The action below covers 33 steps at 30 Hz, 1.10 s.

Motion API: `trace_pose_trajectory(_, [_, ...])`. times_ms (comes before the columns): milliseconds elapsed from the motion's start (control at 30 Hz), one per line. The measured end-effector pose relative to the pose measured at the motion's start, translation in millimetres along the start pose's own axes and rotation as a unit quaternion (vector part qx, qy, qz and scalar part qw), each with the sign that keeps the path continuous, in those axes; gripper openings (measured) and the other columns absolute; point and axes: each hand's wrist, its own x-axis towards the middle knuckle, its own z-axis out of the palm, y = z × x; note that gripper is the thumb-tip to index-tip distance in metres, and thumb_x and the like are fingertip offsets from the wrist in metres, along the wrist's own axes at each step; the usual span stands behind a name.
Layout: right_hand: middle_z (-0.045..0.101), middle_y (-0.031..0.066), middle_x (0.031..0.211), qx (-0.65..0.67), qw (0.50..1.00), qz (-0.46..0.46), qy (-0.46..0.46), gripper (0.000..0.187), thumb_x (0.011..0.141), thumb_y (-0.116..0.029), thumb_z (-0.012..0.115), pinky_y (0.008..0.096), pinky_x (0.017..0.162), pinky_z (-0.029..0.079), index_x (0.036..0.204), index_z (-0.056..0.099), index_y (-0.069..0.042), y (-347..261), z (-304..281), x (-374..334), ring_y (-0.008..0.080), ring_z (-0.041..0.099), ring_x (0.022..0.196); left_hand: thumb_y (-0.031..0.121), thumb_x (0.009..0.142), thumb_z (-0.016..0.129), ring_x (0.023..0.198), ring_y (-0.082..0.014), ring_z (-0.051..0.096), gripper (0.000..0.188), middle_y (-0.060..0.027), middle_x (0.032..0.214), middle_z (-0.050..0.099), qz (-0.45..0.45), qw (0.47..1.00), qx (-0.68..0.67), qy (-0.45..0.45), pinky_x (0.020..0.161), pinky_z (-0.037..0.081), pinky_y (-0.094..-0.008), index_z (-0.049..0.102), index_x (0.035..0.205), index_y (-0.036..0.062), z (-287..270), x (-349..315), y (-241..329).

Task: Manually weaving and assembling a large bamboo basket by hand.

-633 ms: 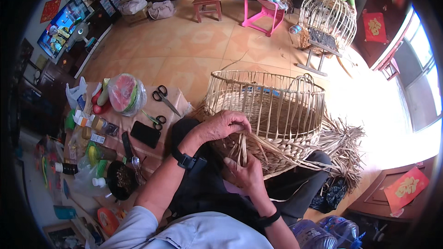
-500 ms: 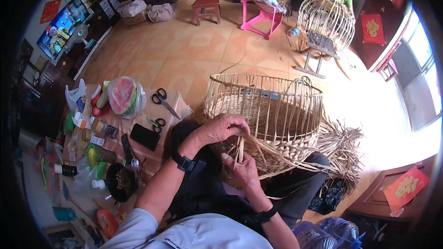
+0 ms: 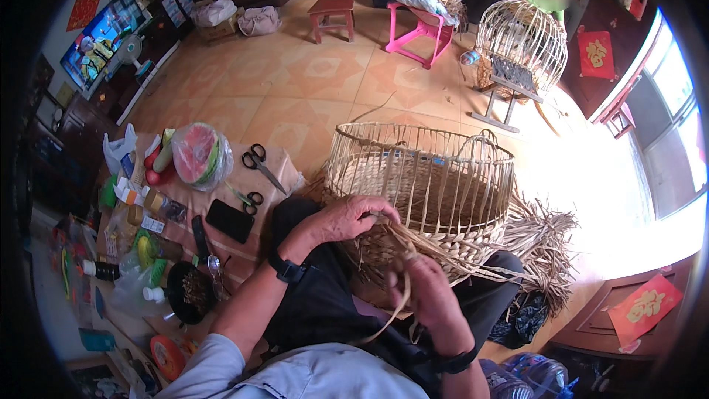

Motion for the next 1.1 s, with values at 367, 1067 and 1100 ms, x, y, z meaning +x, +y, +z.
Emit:
trace_pose_trajectory(367, [0.066, 0.0088, 0.082, 0.015, 0.999, 0.0, -0.031, 0.03, 0.111, -0.031, 0.053, 0.0277, 0.05, 0.046, 0.104, 0.06, -0.003, -39, -4, 0, 0.0173, 0.058, 0.056, 0.01, 0.081, 0.083, 0.106, -0.0248, 0.073, 0.033, -0.0071, 0.109, 0.077, -0.01, 0.999, -0.001, 0.046, 0.095, 0.056, -0.0354, 0.076, 0.114, 0.0116, 9, -3, 5])
trace_pose_trajectory(1067, [0.071, 0.0161, 0.105, -0.268, 0.925, -0.258, 0.082, 0.026, 0.102, -0.013, 0.06, 0.0319, 0.063, 0.059, 0.122, 0.064, 0.004, -84, -65, -53, 0.0225, 0.072, 0.081, 0.029, 0.086, 0.086, 0.086, -0.0311, 0.077, 0.03, -0.0147, 0.093, 0.078, -0.029, 0.963, 0.087, 0.252, 0.076, 0.061, -0.038, 0.079, 0.099, 0.0018, 44, -3, -4])
trace_pose_trajectory(1100, [0.073, 0.0122, 0.093, -0.248, 0.934, -0.234, 0.111, 0.028, 0.101, -0.014, 0.065, 0.0297, 0.062, 0.057, 0.123, 0.065, 0.005, -60, -50, -30, 0.0204, 0.072, 0.077, 0.027, 0.087, 0.086, 0.086, -0.0312, 0.076, 0.029, -0.0149, 0.093, 0.078, -0.022, 0.961, 0.09, 0.259, 0.076, 0.061, -0.0384, 0.079, 0.099, 0.0019, 47, -2, -5])
